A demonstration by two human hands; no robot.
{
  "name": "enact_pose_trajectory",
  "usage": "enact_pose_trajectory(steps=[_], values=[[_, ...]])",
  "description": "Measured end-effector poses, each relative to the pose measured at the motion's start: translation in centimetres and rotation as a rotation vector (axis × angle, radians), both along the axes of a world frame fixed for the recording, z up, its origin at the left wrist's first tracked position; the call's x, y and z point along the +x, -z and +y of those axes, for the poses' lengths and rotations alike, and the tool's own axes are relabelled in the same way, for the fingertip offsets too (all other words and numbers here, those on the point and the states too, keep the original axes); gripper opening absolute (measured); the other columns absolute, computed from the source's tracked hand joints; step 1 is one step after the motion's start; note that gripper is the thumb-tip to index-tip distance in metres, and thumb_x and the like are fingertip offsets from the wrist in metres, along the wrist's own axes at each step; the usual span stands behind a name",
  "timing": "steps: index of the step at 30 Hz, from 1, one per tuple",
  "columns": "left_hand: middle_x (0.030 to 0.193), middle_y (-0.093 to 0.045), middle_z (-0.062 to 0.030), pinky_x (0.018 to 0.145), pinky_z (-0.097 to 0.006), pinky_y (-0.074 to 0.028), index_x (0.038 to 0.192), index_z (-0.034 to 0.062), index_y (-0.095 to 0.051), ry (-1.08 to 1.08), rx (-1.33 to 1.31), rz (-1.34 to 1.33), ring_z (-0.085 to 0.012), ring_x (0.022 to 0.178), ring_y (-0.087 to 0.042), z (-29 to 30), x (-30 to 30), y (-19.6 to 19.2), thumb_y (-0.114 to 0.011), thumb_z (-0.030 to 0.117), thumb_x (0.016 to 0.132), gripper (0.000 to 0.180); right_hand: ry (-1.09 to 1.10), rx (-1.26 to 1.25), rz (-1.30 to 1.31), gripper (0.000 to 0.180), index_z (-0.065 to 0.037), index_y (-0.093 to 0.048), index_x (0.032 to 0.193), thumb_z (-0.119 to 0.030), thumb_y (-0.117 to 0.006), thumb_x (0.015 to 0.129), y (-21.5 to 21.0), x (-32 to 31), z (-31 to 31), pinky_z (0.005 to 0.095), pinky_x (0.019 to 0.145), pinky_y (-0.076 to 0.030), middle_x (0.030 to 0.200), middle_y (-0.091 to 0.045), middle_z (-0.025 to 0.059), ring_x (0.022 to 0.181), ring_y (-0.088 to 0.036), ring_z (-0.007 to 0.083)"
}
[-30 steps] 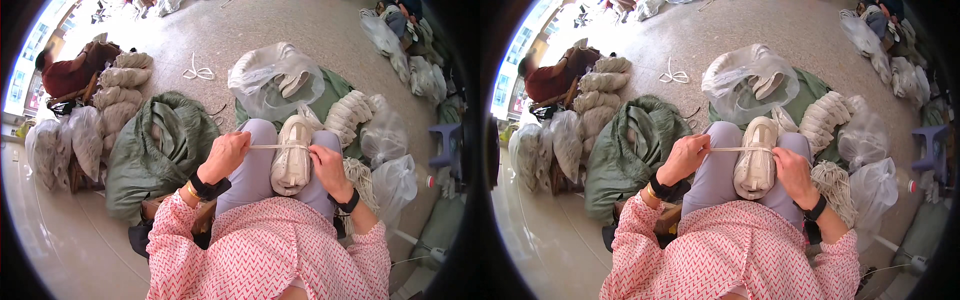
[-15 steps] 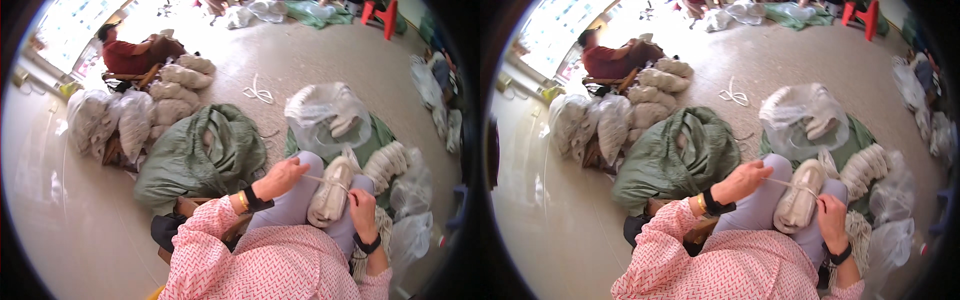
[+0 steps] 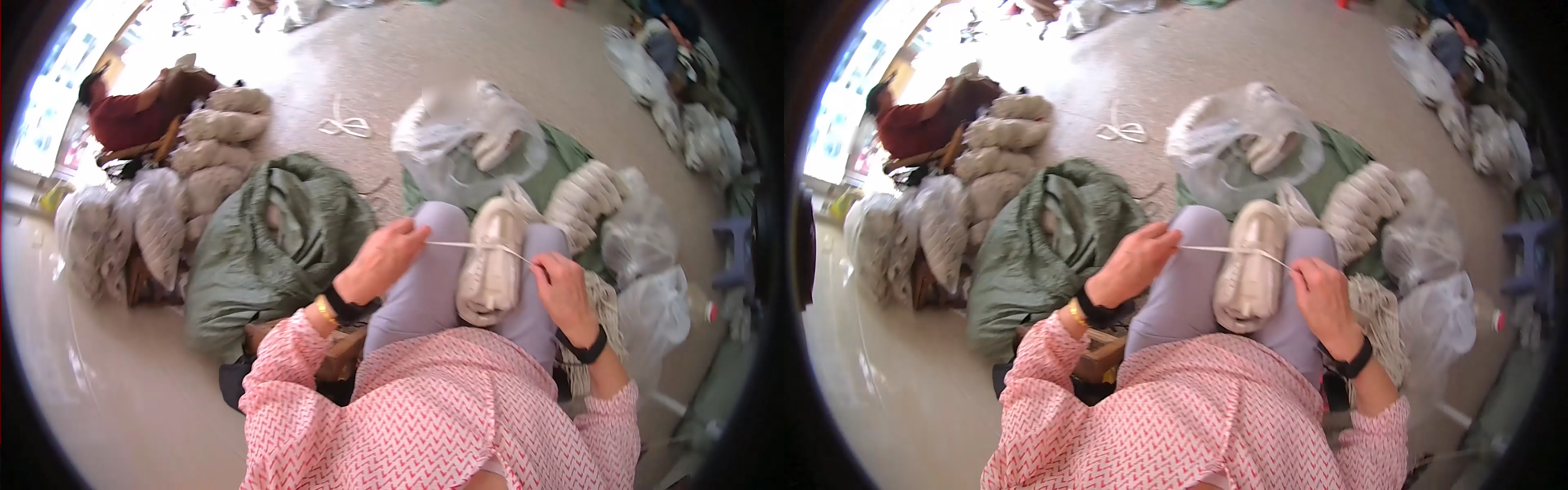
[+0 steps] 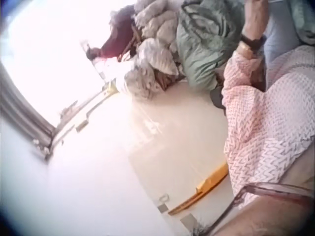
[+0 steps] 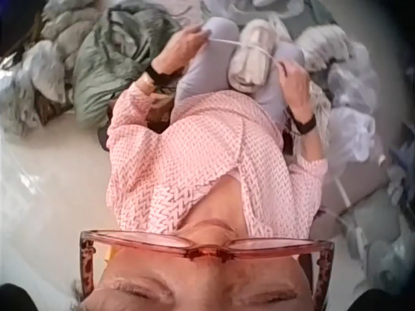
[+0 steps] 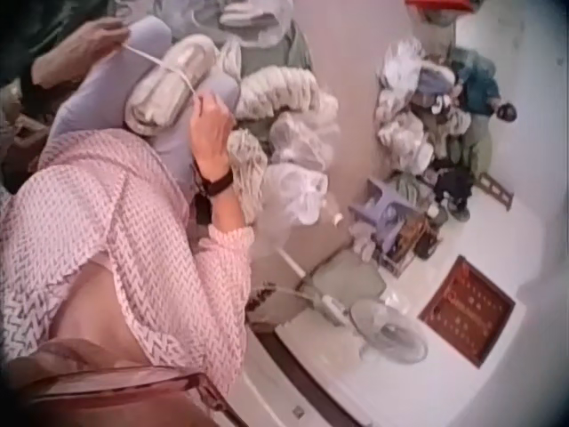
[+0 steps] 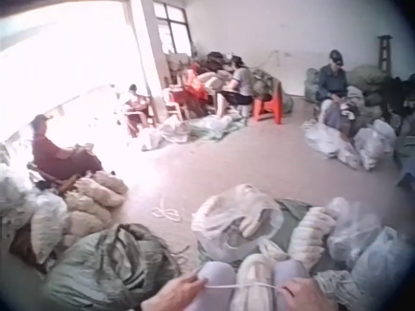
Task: Lacing shoelaces on a beige athletic shoe in a manufacturing environment.
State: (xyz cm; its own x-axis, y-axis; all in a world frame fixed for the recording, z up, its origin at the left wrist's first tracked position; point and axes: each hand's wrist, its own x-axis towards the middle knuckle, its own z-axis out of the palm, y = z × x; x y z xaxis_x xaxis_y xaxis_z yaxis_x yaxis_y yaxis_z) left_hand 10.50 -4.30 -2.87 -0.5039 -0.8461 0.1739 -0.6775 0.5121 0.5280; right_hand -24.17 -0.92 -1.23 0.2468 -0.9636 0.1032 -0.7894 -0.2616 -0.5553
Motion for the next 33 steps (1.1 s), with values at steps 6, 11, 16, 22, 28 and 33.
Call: enact_pose_trajectory(steps=[6, 11, 16, 22, 28, 33], values=[[0.085, -0.054, -0.0187, 0.069, -0.050, -0.049, 0.098, 0.0030, -0.057, -0.094, -0.016, -0.076, -0.0427, 0.081, -0.059, -0.7, 2.2, -1.4, -0.063, 0.002, 0.094, 0.008, 0.035, -0.011, -0.009, 0.005, -0.003, -0.068, 0.095, -0.007, -0.067, 0.095, -0.4, -1.4, 0.7, 0.0486, 0.072, -0.053, 0.089, -0.068, 0.0176, 0.084, -0.067, 0.0410], [0.085, -0.058, -0.0205, 0.068, -0.050, -0.048, 0.095, 0.0025, -0.056, -0.273, -0.013, -0.159, -0.0455, 0.081, -0.059, -0.7, 7.1, -1.9, -0.061, 0.002, 0.095, 0.005, 0.122, -0.039, -0.034, 0.008, -0.001, -0.070, 0.100, -0.006, -0.067, 0.094, -0.2, -3.5, 1.0, 0.0461, 0.074, -0.054, 0.093, -0.070, 0.0185, 0.086, -0.067, 0.0405], [0.084, -0.059, -0.0223, 0.068, -0.052, -0.046, 0.094, 0.0026, -0.054, -0.431, -0.121, -0.231, -0.0460, 0.080, -0.060, -0.8, 13.8, -2.2, -0.057, 0.000, 0.095, 0.004, 0.200, -0.043, -0.048, 0.010, 0.002, -0.071, 0.100, -0.003, -0.067, 0.093, 0.4, -7.3, 1.6, 0.0440, 0.073, -0.053, 0.093, -0.071, 0.0196, 0.084, -0.068, 0.0401], [0.082, -0.059, -0.0232, 0.067, -0.049, -0.045, 0.094, 0.0011, -0.054, -0.630, -0.181, -0.306, -0.0459, 0.076, -0.058, 0.2, 20.7, -3.2, -0.055, 0.002, 0.095, 0.002, 0.313, 0.049, -0.011, 0.012, 0.005, -0.072, 0.103, 0.002, -0.063, 0.094, 2.6, -14.2, 3.4, 0.0384, 0.063, -0.051, 0.085, -0.069, 0.0176, 0.068, -0.069, 0.0291], [0.076, -0.064, -0.0154, 0.062, -0.038, -0.050, 0.096, 0.0017, -0.056, -0.847, -0.175, -0.161, -0.0295, 0.066, -0.065, 1.0, 27.3, -4.6, -0.054, -0.003, 0.094, 0.006, 0.525, 0.132, -0.187, 0.016, 0.005, -0.073, 0.106, 0.003, -0.058, 0.099, 8.3, -23.5, 6.4, 0.0279, 0.055, -0.052, 0.080, -0.069, 0.0105, 0.058, -0.064, 0.0144], [0.076, -0.066, -0.0081, 0.055, -0.031, -0.050, 0.097, 0.0020, -0.058, -0.965, -0.190, 0.027, -0.0149, 0.064, -0.065, 2.0, 35.6, -6.4, -0.055, 0.002, 0.101, 0.004, 0.639, 0.177, -0.156, 0.017, 0.005, -0.073, 0.107, 0.002, -0.059, 0.099, 11.3, -32.0, 9.6, 0.0275, 0.054, -0.053, 0.078, -0.067, 0.0073, 0.058, -0.063, 0.0120]])
